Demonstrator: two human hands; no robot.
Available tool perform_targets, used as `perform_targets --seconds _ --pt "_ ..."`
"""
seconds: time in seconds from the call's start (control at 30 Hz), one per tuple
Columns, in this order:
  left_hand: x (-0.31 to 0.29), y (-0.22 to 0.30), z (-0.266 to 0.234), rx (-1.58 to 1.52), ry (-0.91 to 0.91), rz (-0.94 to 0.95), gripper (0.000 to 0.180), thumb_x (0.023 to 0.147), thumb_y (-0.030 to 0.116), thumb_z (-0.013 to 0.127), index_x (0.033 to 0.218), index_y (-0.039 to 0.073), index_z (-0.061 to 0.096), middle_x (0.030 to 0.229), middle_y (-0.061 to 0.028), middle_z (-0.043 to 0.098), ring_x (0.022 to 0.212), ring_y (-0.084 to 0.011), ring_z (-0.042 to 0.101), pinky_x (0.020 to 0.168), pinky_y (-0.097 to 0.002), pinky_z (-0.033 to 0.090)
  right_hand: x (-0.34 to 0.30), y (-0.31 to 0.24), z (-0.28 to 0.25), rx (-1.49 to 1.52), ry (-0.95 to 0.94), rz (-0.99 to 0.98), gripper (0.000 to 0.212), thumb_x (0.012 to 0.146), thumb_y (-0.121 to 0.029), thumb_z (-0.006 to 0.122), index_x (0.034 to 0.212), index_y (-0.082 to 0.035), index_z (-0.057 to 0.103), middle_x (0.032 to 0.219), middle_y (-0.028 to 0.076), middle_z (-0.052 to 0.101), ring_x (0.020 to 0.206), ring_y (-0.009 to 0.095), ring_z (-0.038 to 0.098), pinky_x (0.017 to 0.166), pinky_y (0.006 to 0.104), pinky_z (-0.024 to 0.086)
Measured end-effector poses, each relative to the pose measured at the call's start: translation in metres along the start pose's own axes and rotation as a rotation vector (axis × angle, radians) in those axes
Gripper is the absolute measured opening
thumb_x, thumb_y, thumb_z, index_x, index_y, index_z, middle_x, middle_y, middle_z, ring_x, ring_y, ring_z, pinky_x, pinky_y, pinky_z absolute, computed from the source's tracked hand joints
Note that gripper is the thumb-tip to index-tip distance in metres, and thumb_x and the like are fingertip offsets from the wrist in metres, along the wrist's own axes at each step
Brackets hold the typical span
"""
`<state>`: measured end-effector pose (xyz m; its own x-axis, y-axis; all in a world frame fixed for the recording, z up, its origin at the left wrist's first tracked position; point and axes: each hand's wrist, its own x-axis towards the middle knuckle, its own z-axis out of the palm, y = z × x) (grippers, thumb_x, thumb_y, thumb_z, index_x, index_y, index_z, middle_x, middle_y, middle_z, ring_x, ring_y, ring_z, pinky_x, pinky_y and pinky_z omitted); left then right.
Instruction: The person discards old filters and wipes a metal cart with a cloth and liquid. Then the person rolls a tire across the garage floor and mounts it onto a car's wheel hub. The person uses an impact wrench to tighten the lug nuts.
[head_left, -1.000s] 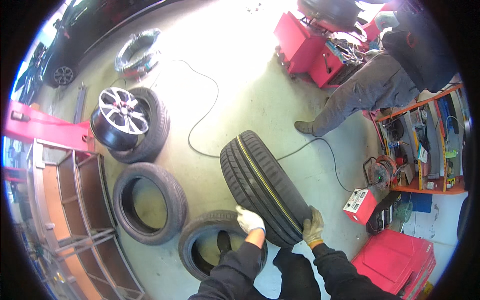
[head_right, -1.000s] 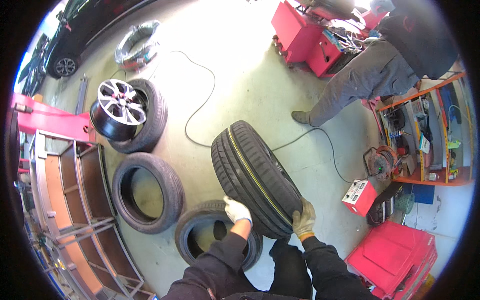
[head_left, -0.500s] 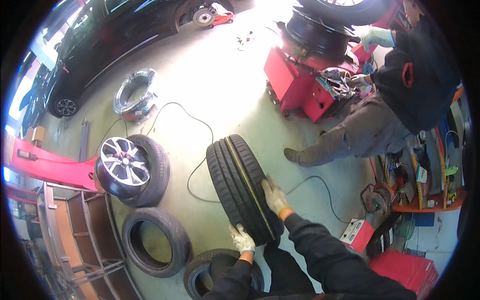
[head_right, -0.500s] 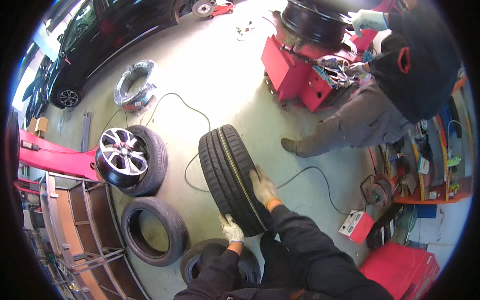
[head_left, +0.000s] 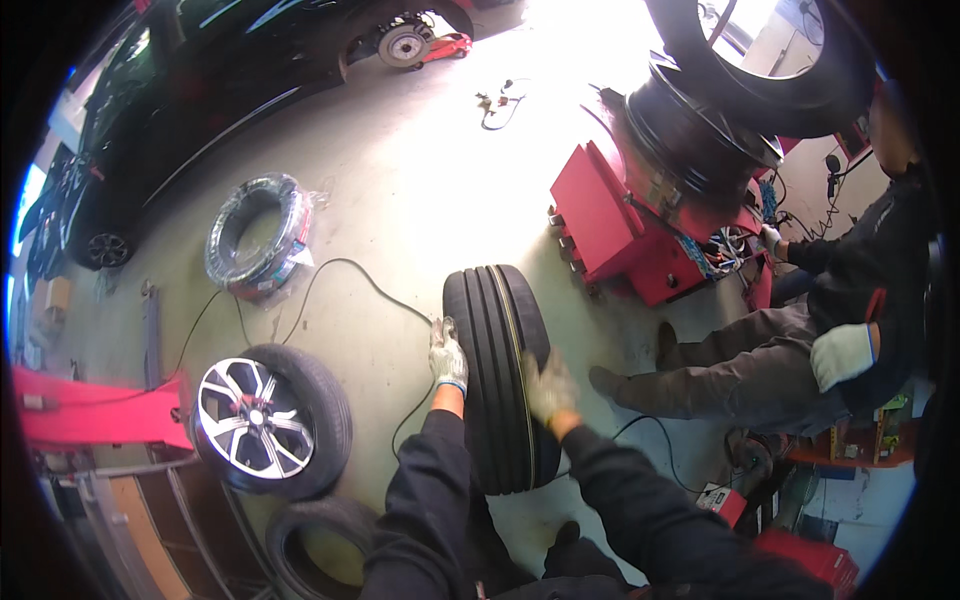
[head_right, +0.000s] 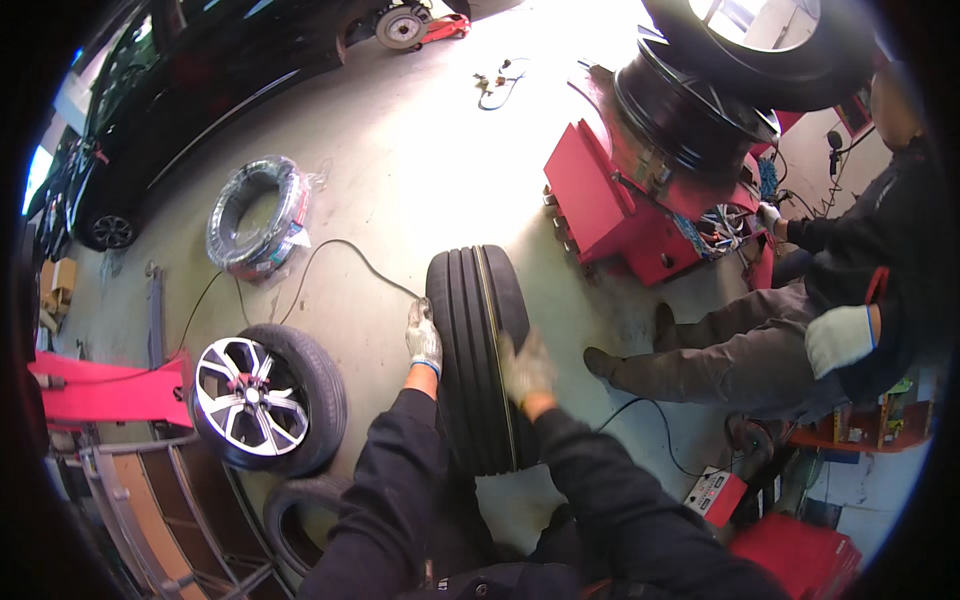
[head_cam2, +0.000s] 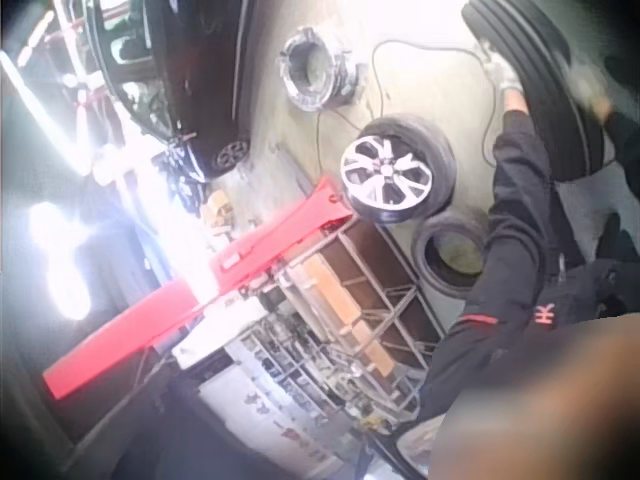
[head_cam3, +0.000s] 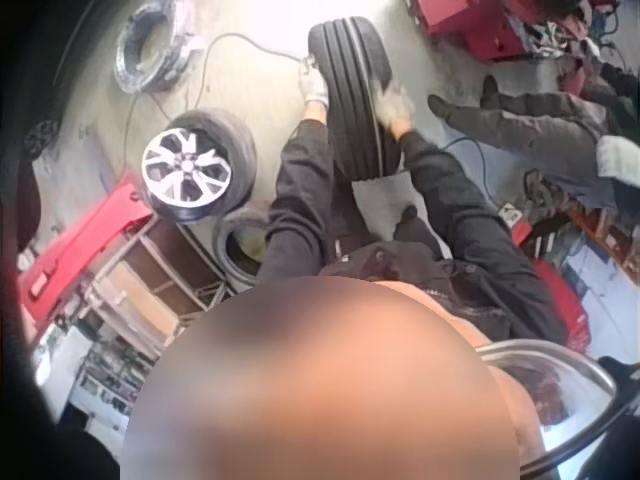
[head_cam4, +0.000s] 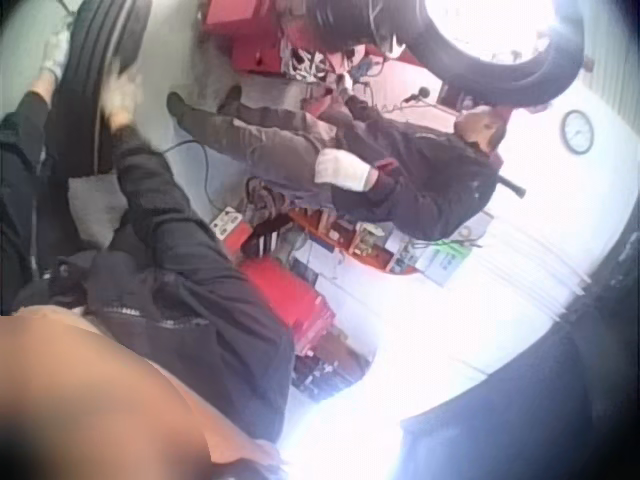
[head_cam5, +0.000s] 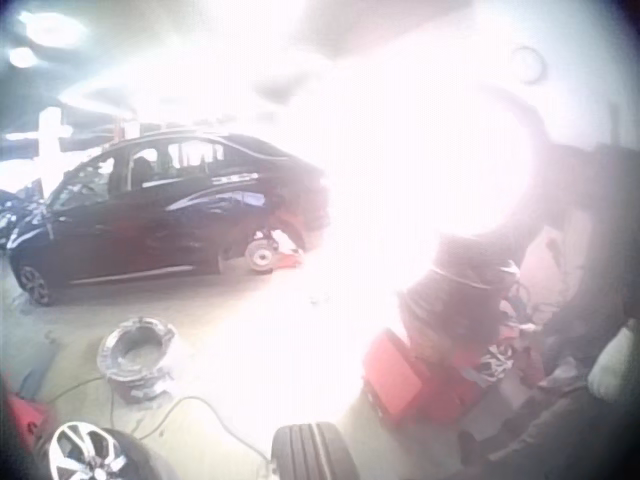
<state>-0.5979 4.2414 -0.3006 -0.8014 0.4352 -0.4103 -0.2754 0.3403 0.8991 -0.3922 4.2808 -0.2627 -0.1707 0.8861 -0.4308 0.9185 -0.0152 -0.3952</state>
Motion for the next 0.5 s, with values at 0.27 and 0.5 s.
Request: perform_targets --seconds 0.27,0.5 --pt "0.031 -0.007 -0.013 0.487 -0.173 -0.294 0.079 0.11 0.062 0.049 0.167 0.007 0.041 0.16 -0.0268 0.054 0.145 -0.047 0.055 0.12 -0.0516 0.045 0.099 -0.051 -0.011 0.134 -0.246 0.122 0.091 0.108 -0.069 0.045 0.174 -0.009 0.025 0.174 0.025 0.038 0.156 0.044 0.042 0.128 0.048 0.036" --pt "0.159 0.066 0.091 0.598 0.051 -0.08 0.078 0.108 0.052 0.061 0.166 0.002 0.041 0.159 -0.0286 0.054 0.146 -0.0466 0.053 0.121 -0.0514 0.043 0.278 -0.177 -0.05 0.149 -0.032 0.045 0.098 0.103 -0.079 0.044 0.172 -0.012 0.025 0.158 0.031 0.054 0.137 0.053 0.058 0.112 0.0544 0.049"
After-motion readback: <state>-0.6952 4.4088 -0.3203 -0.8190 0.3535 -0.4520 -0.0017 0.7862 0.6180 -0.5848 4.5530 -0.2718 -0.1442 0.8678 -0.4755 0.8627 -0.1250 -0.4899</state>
